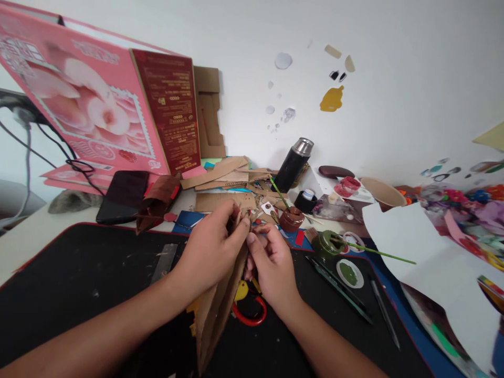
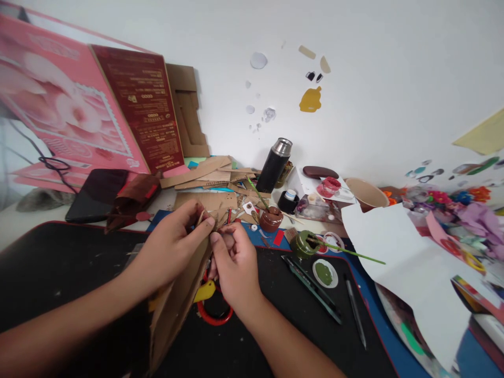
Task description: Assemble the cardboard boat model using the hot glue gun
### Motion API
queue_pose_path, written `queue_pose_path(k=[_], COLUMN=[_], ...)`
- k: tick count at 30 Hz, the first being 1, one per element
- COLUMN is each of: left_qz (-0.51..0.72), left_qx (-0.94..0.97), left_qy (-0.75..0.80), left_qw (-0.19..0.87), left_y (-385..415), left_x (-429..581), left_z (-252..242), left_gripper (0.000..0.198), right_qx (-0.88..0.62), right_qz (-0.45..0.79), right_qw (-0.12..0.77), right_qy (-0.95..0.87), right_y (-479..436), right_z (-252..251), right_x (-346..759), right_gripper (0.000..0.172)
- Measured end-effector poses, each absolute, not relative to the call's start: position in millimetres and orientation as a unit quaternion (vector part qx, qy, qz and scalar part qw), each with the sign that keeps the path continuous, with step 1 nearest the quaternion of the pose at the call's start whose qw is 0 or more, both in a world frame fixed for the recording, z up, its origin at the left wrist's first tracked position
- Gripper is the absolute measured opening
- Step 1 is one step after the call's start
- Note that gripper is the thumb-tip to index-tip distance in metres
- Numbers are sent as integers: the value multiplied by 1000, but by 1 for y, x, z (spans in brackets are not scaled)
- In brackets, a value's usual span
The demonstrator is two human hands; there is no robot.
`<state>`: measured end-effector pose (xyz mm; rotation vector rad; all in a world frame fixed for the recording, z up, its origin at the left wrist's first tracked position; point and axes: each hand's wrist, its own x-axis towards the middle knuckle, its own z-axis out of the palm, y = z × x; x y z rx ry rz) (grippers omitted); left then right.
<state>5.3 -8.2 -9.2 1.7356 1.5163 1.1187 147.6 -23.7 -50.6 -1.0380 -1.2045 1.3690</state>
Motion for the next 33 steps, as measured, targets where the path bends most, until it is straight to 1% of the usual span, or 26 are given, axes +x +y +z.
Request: queue_pose_path(k=[16,25,33], left_qz=[432,437,443], left_qx=[616,620,613], left_qy=[557,556,550], left_qw=[352,342,354], left_y=[-8,-8,-7], left_x=[6,6,7], left_z=[-8,-10,-11], left_gripper=[22,21,21], right_qx=[-422,-420,-423], right_qz=[574,576,577], right_qw=[506,502,498], right_qy=[-487,-490,-490], right_y=[-24,-23,-23], right_z=[-49,-49,-49], right_x=[147,147,147], right_gripper=[33,33,30])
